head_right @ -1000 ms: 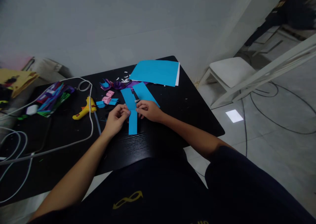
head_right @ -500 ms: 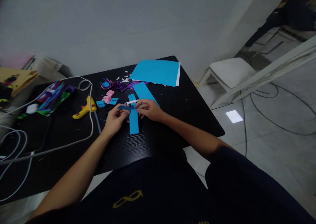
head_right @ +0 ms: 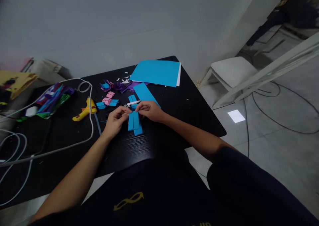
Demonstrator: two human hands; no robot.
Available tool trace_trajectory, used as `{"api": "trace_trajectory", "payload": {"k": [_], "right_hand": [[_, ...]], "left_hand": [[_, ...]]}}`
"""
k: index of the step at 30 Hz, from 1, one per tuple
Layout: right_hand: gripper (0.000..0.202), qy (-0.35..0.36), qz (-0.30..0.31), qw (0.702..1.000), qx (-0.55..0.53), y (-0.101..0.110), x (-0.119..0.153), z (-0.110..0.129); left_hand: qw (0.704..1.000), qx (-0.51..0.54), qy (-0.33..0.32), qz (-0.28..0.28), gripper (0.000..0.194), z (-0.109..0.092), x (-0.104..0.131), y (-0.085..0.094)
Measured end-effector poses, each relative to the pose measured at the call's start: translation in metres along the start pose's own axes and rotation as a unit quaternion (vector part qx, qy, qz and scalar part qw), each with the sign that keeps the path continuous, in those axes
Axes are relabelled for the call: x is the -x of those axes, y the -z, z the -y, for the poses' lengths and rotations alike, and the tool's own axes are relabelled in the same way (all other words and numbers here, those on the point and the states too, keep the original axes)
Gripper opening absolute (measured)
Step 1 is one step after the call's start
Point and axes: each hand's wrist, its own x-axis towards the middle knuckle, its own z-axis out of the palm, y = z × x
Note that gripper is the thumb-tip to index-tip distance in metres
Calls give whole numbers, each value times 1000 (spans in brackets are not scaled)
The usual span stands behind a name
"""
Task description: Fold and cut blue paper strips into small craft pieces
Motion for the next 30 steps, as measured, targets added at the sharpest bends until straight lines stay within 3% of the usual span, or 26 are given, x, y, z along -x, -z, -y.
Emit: {"api": "trace_trajectory", "payload": {"k": [13,20,25,30], "right_hand": [[17,-25,10,1000,-12,1,2,3],[41,-48,95,994,-25,-1,3,0],[37,-44,114,992,-26,0,4,0],[34,-48,81,995,-35,1,1,-2]], "left_hand": [[999,18,9,-29,16,5,0,1],[1000,-1,9,-27,26,14,-3,3],[996,-81,-14,-37,26,20,0,2],[982,-176,-63,-36,21,17,3,4]]}}
